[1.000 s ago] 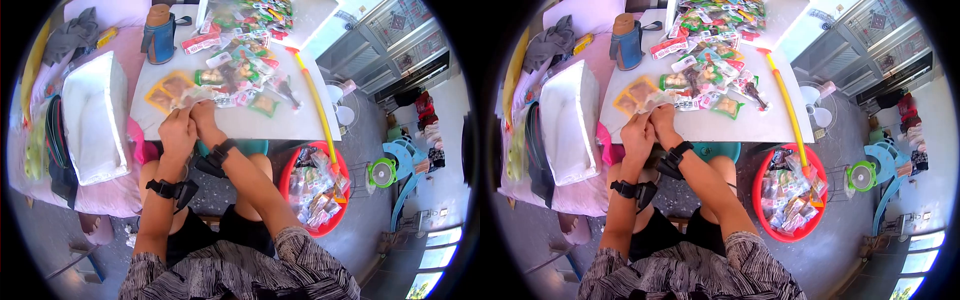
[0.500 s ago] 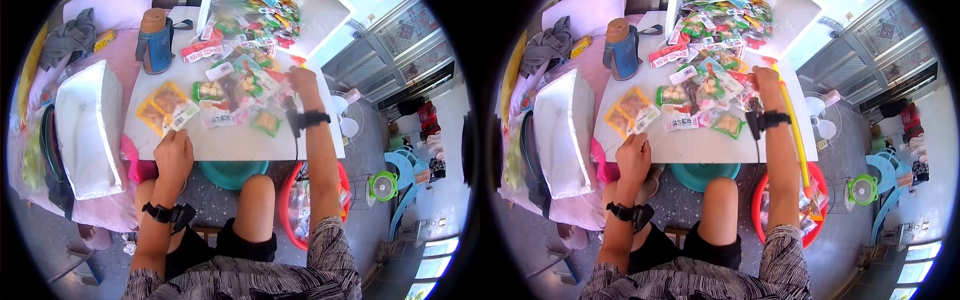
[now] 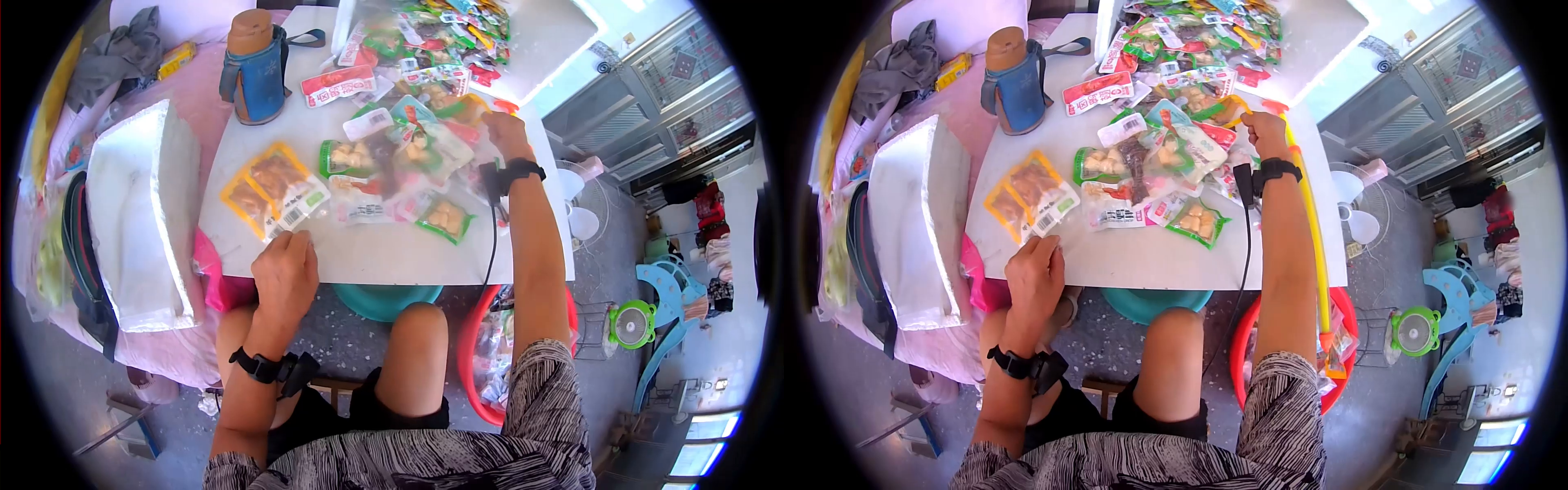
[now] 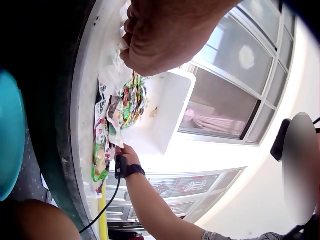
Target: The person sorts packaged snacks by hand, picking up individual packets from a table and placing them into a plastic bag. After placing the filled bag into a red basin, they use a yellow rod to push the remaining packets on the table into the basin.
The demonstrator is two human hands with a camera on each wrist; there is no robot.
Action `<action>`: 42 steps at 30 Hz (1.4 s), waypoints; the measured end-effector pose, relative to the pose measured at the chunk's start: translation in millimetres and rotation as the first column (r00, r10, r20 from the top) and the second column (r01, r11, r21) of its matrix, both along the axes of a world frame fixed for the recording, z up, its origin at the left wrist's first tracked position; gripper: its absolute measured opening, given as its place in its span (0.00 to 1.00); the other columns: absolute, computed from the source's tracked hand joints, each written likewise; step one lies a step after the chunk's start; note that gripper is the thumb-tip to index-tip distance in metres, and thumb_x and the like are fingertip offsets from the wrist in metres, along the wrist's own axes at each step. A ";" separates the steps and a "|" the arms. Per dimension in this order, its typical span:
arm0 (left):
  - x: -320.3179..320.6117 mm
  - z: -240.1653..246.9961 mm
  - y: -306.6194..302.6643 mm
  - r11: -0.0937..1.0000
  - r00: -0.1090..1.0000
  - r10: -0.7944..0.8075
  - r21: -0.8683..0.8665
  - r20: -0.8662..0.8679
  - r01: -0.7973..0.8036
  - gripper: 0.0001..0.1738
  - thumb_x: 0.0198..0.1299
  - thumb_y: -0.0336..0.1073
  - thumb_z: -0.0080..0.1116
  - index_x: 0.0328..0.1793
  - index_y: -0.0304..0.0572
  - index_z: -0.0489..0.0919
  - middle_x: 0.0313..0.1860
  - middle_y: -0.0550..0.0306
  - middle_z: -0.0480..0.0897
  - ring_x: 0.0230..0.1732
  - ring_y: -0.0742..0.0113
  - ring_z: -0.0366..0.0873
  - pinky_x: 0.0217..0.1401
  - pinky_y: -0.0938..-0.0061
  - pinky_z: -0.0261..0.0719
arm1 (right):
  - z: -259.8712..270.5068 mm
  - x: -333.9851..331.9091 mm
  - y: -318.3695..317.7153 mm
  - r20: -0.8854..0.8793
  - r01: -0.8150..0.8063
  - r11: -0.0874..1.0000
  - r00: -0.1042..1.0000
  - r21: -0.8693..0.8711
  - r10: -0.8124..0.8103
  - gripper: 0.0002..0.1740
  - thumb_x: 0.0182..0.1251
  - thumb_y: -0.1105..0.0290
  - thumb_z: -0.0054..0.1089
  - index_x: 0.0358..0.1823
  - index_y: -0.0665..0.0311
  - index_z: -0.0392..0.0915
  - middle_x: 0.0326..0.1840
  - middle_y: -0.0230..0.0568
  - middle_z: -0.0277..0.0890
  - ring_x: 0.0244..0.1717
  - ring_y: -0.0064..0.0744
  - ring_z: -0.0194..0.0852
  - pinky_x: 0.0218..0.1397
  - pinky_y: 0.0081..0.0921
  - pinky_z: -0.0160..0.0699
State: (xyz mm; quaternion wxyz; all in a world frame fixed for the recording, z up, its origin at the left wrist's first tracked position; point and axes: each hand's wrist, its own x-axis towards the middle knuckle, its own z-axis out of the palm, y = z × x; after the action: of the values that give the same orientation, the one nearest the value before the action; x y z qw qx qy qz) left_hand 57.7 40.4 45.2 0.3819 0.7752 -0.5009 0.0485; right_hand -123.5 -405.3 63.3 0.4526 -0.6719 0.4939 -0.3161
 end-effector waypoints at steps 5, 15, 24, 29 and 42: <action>0.2 -2.6 2.0 0.999 0.999 -0.005 -0.046 0.037 0.007 0.02 0.54 0.27 0.56 0.34 0.37 0.77 0.26 0.46 0.76 0.27 0.45 0.77 0.28 0.57 0.74 | 42.2 -31.7 55.6 0.427 0.104 0.994 0.898 0.039 -0.110 0.10 0.60 0.73 0.60 0.41 0.71 0.76 0.34 0.43 0.77 0.31 0.31 0.78 0.30 0.23 0.78; 7.5 -11.9 1.2 0.992 0.999 0.003 -0.123 0.041 0.002 0.03 0.53 0.28 0.56 0.31 0.37 0.79 0.26 0.45 0.78 0.28 0.43 0.77 0.30 0.56 0.74 | 99.5 -103.2 160.3 0.563 -0.322 0.923 0.812 0.212 0.154 0.15 0.71 0.66 0.44 0.48 0.71 0.70 0.41 0.49 0.80 0.40 0.37 0.82 0.43 0.31 0.84; 5.3 -13.9 5.8 0.986 0.999 0.020 -0.166 0.042 -0.013 0.03 0.51 0.30 0.57 0.27 0.39 0.77 0.25 0.48 0.79 0.27 0.47 0.78 0.29 0.57 0.75 | 55.1 -30.1 312.8 0.374 -0.470 0.791 0.867 0.391 0.329 0.11 0.64 0.69 0.54 0.43 0.67 0.70 0.35 0.44 0.79 0.32 0.38 0.83 0.34 0.31 0.86; 5.8 -12.0 7.6 0.985 0.999 0.009 -0.172 0.036 -0.002 0.05 0.52 0.31 0.58 0.28 0.38 0.77 0.24 0.49 0.78 0.26 0.48 0.78 0.28 0.58 0.75 | 17.9 19.9 326.8 0.386 -0.609 0.706 0.787 0.361 0.482 0.12 0.65 0.69 0.54 0.45 0.69 0.72 0.38 0.44 0.79 0.35 0.35 0.83 0.38 0.31 0.85; 0.7 -8.3 6.4 0.997 0.999 0.019 -0.079 0.032 -0.017 0.11 0.53 0.30 0.56 0.43 0.40 0.82 0.26 0.46 0.80 0.25 0.48 0.79 0.28 0.58 0.77 | 3.5 55.4 354.0 0.889 -0.816 0.409 0.458 0.408 0.026 0.29 0.77 0.55 0.39 0.65 0.75 0.62 0.58 0.46 0.71 0.60 0.36 0.69 0.62 0.33 0.70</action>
State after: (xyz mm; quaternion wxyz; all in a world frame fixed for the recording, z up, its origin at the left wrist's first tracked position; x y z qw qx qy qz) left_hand 58.4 46.8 36.8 0.4034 0.7632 -0.4977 0.0841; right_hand -68.1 -51.3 66.8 0.9391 -0.2846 0.1092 -0.1585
